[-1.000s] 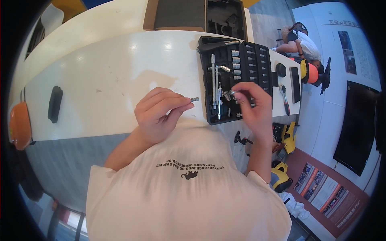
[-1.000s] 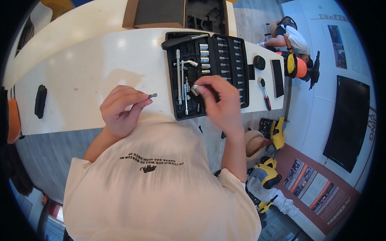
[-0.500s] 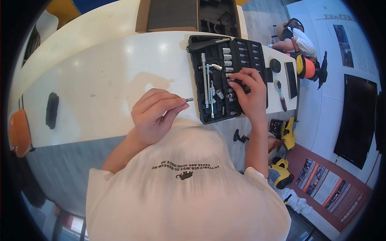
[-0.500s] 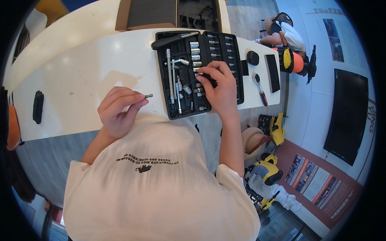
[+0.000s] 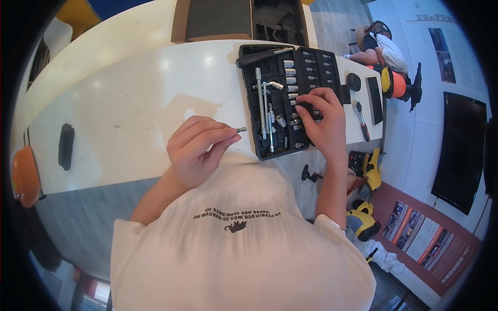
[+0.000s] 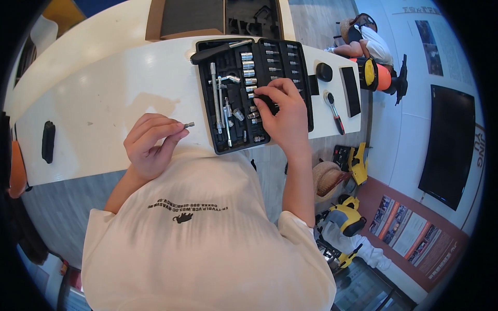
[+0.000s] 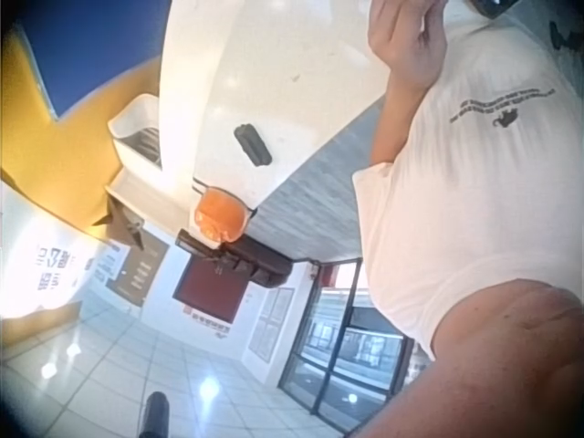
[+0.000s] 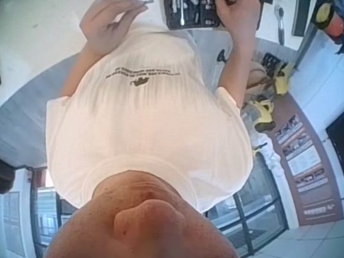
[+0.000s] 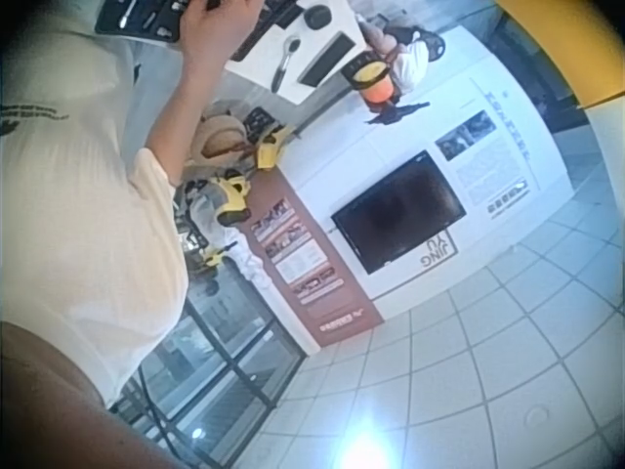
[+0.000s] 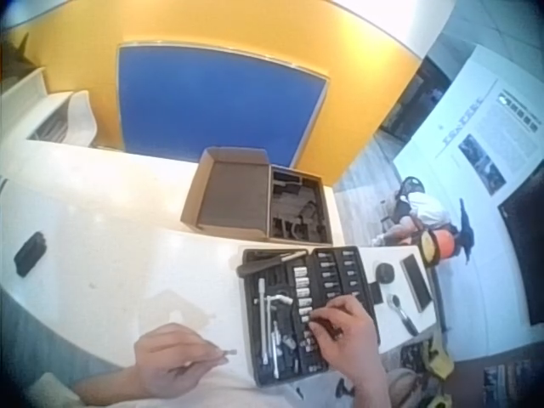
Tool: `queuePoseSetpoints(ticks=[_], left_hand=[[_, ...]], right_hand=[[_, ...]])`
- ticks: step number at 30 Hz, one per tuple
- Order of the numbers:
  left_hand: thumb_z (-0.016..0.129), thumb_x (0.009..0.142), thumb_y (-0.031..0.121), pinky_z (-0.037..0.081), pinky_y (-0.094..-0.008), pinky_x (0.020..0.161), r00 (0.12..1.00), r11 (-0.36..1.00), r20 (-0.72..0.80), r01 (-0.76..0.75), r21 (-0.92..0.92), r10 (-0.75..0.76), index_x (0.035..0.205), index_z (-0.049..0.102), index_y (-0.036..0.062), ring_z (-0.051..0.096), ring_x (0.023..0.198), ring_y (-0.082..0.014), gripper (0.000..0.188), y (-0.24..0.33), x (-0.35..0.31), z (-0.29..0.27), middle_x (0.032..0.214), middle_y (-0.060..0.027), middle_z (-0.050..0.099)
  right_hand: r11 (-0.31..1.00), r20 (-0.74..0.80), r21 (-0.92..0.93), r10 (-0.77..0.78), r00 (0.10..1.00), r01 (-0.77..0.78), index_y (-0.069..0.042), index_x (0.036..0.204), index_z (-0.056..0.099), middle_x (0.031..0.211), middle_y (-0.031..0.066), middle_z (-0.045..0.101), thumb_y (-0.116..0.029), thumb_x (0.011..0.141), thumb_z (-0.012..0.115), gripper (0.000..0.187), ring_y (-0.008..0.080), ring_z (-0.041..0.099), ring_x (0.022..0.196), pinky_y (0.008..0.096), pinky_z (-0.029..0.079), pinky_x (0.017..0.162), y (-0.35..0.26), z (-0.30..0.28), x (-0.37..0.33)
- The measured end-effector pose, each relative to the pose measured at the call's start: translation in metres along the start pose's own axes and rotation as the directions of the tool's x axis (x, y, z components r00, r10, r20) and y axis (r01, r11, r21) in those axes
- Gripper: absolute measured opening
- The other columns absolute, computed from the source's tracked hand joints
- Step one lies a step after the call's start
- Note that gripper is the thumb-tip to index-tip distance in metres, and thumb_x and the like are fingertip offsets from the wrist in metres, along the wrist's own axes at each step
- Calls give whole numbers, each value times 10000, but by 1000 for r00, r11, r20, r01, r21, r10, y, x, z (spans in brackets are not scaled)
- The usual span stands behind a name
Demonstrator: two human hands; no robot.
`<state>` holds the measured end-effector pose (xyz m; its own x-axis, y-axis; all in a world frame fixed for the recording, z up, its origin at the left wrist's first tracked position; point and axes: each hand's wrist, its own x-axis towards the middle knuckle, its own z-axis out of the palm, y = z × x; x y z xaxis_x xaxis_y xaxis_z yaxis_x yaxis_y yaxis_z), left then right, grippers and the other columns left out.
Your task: The recorder is assembling a socket wrench by attaching a socket and an extension bar.
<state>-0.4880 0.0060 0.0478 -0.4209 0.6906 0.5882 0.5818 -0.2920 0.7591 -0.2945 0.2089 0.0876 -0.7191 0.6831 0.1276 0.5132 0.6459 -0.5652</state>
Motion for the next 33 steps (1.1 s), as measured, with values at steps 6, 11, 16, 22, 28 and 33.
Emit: queuePoseSetpoints(ticks=[6, 11, 16, 22, 28, 33], left_hand=[[847, 714, -87, 520, -314, 656, 1000, 1000, 1, 1, 0, -1, 899, 733, -11, 663, 748, -235, 230, 0, 0, 0, 824, -112, 729], [847, 718, -85, 521, -315, 657, 1000, 1000, 10, -1, 5, 0, 899, 731, -13, 663, 750, -238, 227, 0, 0, 1, 827, -112, 729], [847, 715, -88, 525, -319, 666, 1000, 1000, 26, 0, 8, 0, 902, 733, -13, 666, 756, -241, 231, 0, 1, 1, 827, -114, 729], [847, 717, -85, 528, -318, 671, 1000, 1000, 24, -1, 17, 0, 903, 735, -13, 666, 756, -243, 229, 0, 1, 1, 829, -116, 729], [844, 724, -82, 539, -323, 682, 1000, 1000, -13, -14, 5, 14, 936, 742, -5, 679, 785, -242, 248, -1, 0, -1, 848, -116, 737], [843, 732, -72, 544, -325, 684, 999, 999, 6, -46, -8, 46, 959, 750, 6, 685, 802, -242, 257, 0, 2, 3, 900, -105, 744]], right_hand=[[999, -2, 26, 33, 999, -33, -43, 1002, 769, 985, 90, 627, -9, 822, 762, 183, 255, 670, 902, 338, 542, 805, -3, -4, 0], [998, 83, 58, -18, 996, 13, -37, 987, 772, 954, 88, 610, -6, 826, 762, 164, 243, 654, 860, 334, 534, 767, -2, -16, -3], [998, 205, 52, 20, 979, -32, -25, 990, 773, 934, 76, 593, 7, 825, 770, 168, 220, 631, 871, 312, 514, 764, -5, -13, -3], [999, 243, 44, -6, 970, -5, -15, 983, 725, 950, 85, 590, 1, 850, 749, 136, 247, 650, 865, 349, 522, 748, -3, -13, 1], [948, 174, 317, -27, 984, -30, 8, 1008, 702, 1032, 82, 666, 38, 867, 722, 146, 187, 676, 897, 321, 542, 779, -17, -13, -4], [808, 311, 571, -52, 949, -143, 24, 1054, 695, 942, 96, 742, 32, 911, 699, 144, 156, 719, 868, 281, 572, 813, -40, 6, -14]])
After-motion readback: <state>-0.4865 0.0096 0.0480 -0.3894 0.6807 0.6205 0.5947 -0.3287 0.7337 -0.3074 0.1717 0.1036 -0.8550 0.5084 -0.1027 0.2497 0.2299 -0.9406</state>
